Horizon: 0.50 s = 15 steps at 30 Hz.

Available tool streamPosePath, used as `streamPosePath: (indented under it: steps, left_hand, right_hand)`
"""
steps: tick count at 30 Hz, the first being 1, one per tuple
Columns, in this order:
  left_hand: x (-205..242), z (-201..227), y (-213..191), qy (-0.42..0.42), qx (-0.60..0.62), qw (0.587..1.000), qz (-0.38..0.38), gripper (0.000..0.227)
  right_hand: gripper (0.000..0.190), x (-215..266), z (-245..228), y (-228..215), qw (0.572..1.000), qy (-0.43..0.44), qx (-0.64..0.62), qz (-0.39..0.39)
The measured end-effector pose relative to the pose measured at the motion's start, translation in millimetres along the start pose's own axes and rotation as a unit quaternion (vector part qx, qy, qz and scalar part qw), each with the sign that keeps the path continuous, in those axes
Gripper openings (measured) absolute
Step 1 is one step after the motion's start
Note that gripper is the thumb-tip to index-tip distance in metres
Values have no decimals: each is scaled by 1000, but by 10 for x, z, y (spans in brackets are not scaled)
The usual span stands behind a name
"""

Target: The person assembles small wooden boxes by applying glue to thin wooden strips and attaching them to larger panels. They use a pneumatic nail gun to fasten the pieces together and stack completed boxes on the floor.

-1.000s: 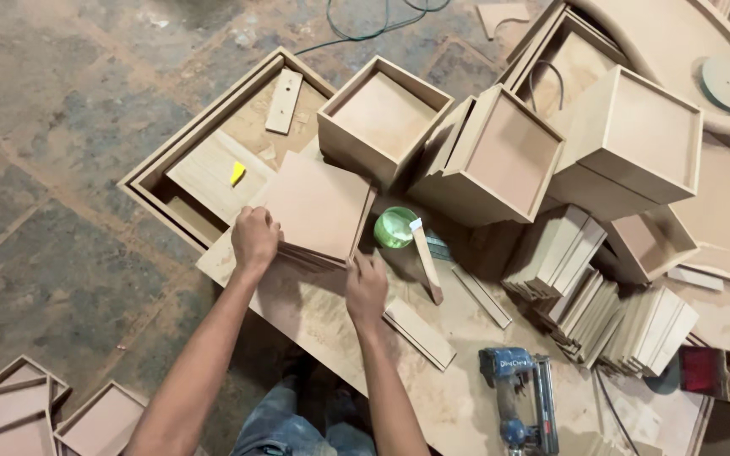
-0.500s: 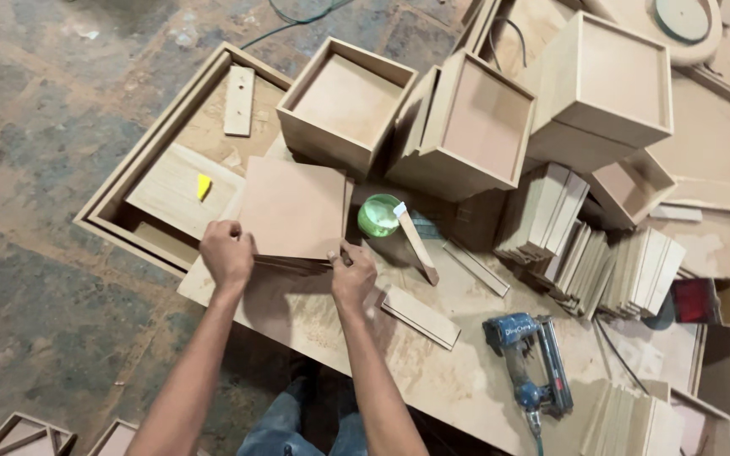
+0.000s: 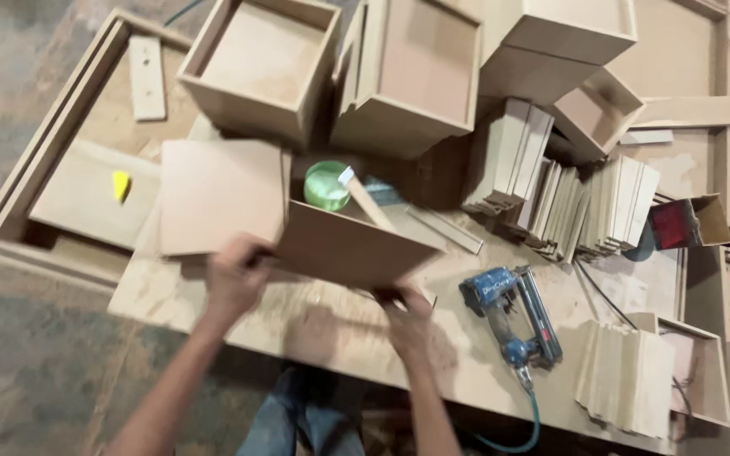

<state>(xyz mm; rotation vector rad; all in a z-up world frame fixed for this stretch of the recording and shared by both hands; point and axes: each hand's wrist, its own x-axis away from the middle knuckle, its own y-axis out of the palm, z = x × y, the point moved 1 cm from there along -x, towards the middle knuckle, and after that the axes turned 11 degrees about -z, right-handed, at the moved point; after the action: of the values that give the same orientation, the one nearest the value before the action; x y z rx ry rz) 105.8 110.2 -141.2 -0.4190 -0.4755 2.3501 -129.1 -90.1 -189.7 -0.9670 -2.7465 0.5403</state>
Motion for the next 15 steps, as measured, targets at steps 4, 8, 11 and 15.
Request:
streamPosePath:
  steps: [4,8,11,15]
  left_hand:
    - [-143,-43,888,39,44,993,-102,16]
    - [-18,-317,1444,95,62,984,-141,17]
    - [118,-567,1670,23,205,961,-185,19]
    - [288,-788,1842,-122,362,899,-216,11]
  right_hand:
    - [18,256,722,-566,985,149,68,55]
    - [19,413,1135,-838,998,-12,-10,65]
    - [17,433,1280,-898,993,20,85,78]
    - [17,500,1328,-895,990,34,126,52]
